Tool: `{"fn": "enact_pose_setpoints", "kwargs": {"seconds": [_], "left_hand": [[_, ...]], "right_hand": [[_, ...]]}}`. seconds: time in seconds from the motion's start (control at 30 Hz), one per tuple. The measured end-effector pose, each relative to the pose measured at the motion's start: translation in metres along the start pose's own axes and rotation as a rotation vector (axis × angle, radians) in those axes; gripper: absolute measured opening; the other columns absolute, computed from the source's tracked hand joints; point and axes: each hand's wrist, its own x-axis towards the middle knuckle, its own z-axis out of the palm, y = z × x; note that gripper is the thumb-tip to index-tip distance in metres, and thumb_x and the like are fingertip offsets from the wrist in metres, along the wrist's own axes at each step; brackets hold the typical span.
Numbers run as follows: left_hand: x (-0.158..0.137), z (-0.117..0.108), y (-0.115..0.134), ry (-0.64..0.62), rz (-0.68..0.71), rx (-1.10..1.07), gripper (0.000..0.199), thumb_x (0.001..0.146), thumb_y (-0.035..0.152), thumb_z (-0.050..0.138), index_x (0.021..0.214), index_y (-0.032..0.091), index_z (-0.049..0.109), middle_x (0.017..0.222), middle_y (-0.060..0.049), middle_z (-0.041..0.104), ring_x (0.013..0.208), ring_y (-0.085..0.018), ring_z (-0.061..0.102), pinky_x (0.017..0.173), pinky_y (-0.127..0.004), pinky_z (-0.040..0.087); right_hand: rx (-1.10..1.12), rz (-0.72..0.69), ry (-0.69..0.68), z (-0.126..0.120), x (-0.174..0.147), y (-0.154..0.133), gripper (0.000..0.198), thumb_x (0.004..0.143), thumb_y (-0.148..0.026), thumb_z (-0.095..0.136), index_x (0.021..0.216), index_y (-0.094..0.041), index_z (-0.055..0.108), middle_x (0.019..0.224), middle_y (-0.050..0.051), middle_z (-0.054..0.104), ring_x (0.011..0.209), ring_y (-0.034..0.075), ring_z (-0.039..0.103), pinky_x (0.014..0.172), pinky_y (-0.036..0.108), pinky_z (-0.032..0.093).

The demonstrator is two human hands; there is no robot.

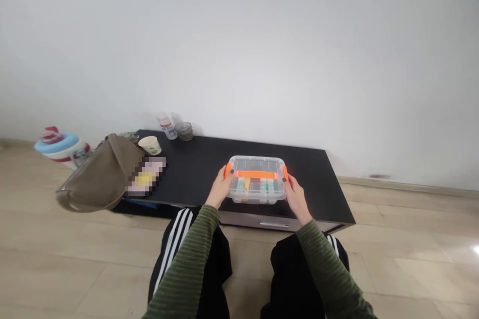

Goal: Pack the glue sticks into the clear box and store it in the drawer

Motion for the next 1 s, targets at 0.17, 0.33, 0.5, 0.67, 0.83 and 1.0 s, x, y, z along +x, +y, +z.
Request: {"fn": "enact_pose_setpoints", "kwargs": {"seconds": [0.17, 0.33, 0.5, 0.67, 0.83, 1.0], "left_hand": [[-0.003, -0.005, 0.005, -0.010, -0.004, 0.124, 0.057, 0.089, 0.050, 0.059, 0.139, 0.022, 0.055, 0.139, -0.012, 0.061, 0.130, -0.027, 0.054, 0.109, -0.037, 0.038], [-0.009, -0.005, 0.017, 0.048, -0.002, 0.172, 0.053, 0.087, 0.048, 0.062, 0.133, 0.022, 0.061, 0.133, -0.012, 0.065, 0.125, -0.029, 0.057, 0.106, -0.038, 0.039], [-0.011, -0.008, 0.020, 0.059, 0.004, 0.241, 0.052, 0.087, 0.053, 0.059, 0.127, 0.020, 0.066, 0.126, -0.014, 0.068, 0.119, -0.031, 0.060, 0.101, -0.038, 0.042], [-0.012, -0.008, 0.017, 0.070, -0.005, 0.231, 0.054, 0.088, 0.054, 0.057, 0.129, 0.020, 0.065, 0.125, -0.014, 0.068, 0.116, -0.030, 0.062, 0.097, -0.038, 0.044], [-0.012, -0.006, 0.016, 0.090, -0.005, 0.208, 0.051, 0.085, 0.055, 0.059, 0.122, 0.021, 0.068, 0.118, -0.012, 0.071, 0.110, -0.029, 0.063, 0.090, -0.036, 0.047], [-0.013, -0.007, 0.008, 0.105, -0.052, -0.020, 0.043, 0.079, 0.054, 0.065, 0.091, 0.013, 0.072, 0.081, -0.008, 0.072, 0.078, -0.022, 0.062, 0.067, -0.028, 0.046]], "right_hand": [[-0.059, -0.040, -0.041, -0.003, -0.005, -0.007, 0.058, 0.094, -0.052, 0.039, 0.137, -0.017, 0.057, 0.067, 0.001, 0.066, 0.056, 0.020, 0.059, 0.059, 0.031, 0.046], [-0.101, -0.068, -0.051, -0.004, -0.004, -0.004, 0.057, 0.095, -0.050, 0.036, 0.137, -0.018, 0.056, 0.075, 0.004, 0.069, 0.063, 0.021, 0.063, 0.064, 0.031, 0.048], [-0.098, -0.034, -0.020, -0.001, -0.003, 0.004, 0.056, 0.096, -0.050, 0.031, 0.130, -0.016, 0.060, 0.081, 0.007, 0.071, 0.066, 0.022, 0.063, 0.064, 0.031, 0.047], [0.013, 0.007, -0.007, 0.004, -0.005, 0.006, 0.059, 0.095, -0.058, 0.031, 0.127, -0.017, 0.059, 0.078, 0.005, 0.070, 0.061, 0.020, 0.060, 0.059, 0.030, 0.046], [0.109, 0.040, 0.035, 0.008, -0.006, 0.011, 0.051, 0.094, -0.058, 0.034, 0.106, -0.018, 0.063, 0.060, 0.000, 0.058, 0.053, 0.018, 0.052, 0.055, 0.029, 0.044], [0.102, 0.099, 0.022, 0.010, 0.001, 0.030, 0.057, 0.095, -0.059, 0.028, 0.110, -0.017, 0.064, 0.064, 0.003, 0.061, 0.060, 0.021, 0.058, 0.061, 0.033, 0.048]]}}
